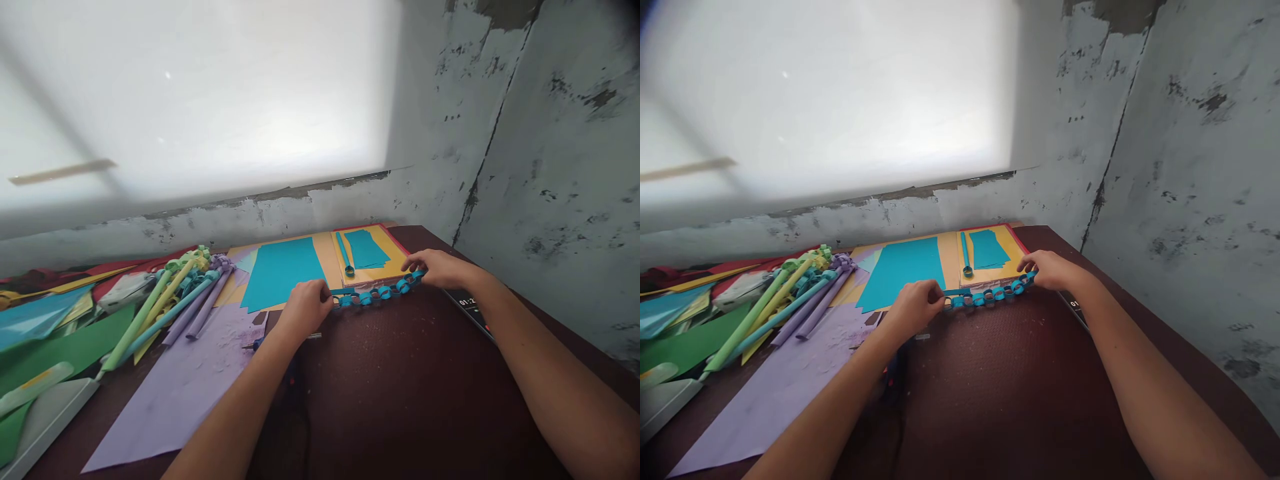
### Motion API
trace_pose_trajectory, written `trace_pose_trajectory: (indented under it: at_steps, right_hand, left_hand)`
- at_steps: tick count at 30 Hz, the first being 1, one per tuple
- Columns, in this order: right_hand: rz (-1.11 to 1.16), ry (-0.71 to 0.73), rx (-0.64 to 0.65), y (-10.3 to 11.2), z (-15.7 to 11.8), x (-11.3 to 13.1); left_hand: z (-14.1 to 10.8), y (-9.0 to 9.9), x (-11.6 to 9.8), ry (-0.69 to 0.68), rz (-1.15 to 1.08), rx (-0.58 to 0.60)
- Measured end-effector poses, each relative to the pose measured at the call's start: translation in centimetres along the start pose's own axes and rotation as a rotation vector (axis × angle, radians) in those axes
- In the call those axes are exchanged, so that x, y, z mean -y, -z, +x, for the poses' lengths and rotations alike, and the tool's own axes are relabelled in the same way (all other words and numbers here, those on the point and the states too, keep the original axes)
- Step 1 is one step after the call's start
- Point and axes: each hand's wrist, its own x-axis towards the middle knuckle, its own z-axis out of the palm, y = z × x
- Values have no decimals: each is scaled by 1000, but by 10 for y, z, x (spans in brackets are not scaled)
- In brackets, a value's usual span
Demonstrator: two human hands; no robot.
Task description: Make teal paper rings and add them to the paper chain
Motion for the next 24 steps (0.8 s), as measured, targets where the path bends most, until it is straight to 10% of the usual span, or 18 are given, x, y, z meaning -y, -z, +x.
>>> trace_pose_trajectory:
  at_steps: [24]
  right_hand:
    - [86, 32, 23, 6, -5, -2]
  left_hand:
    - [1, 11, 14, 59, -215, 204]
